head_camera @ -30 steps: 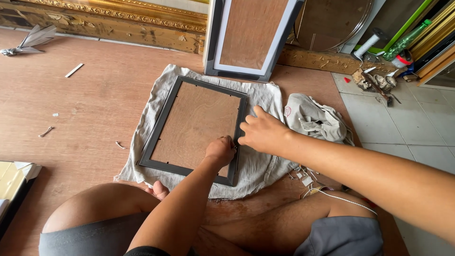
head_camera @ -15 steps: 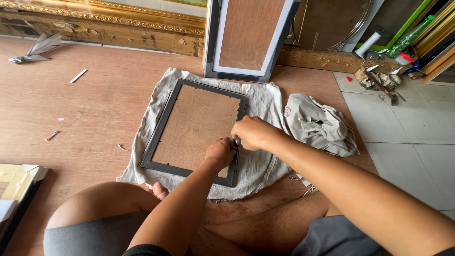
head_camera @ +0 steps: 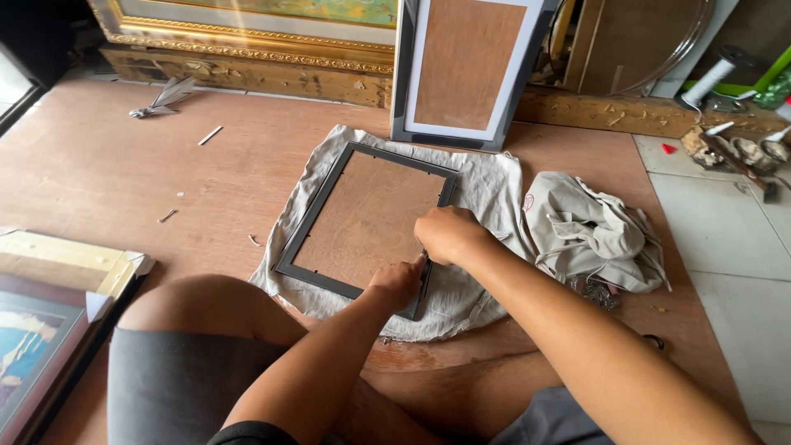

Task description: Securing the backing board of a picture frame by pressing down metal tabs using a screwdriver.

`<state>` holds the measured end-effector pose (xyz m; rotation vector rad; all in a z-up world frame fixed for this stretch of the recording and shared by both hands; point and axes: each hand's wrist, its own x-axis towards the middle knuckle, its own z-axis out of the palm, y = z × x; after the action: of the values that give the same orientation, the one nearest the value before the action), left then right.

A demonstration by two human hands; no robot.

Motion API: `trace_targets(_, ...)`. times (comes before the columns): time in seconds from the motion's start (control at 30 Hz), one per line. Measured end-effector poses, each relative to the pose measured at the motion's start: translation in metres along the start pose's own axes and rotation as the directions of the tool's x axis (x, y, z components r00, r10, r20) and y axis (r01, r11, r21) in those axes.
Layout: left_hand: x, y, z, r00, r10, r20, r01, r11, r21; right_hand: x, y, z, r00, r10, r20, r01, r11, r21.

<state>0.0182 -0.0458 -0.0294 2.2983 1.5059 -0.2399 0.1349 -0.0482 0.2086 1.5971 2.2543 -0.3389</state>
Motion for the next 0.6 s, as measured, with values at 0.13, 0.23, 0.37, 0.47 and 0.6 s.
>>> trace_targets(0.13,-0.011,0.008,0.006,0.999,-0.041,-0.006,0.042,0.995,0.089,0.034,0.008,0.015,1.0,-0.011,0.003,0.011,0.998,-0.062)
trace_targets(0.23,-0.04,0.012,-0.019,1.0,-0.012,0.004,0.011,0.996,0.086,0.039,0.009,0.016,0.999,-0.034,0.014,0.035,0.996,-0.08)
trace_targets(0.37,-0.077,0.011,-0.066,0.999,-0.034,-0.013,0.032,0.99,-0.137,0.044,0.015,0.017,1.0,-0.012,0.02,0.013,0.999,-0.052)
trace_targets(0.47,-0.072,-0.027,-0.078,0.998,0.005,-0.059,0.006,0.984,0.179,0.034,0.021,0.01,0.999,-0.008,0.044,0.01,0.999,-0.053)
trace_targets(0.6,-0.015,-0.116,-0.045,0.799,-0.557,-0.227,0.537,0.83,-0.15,-0.004,0.009,-0.025,0.995,0.001,0.096,0.0,1.0,-0.013)
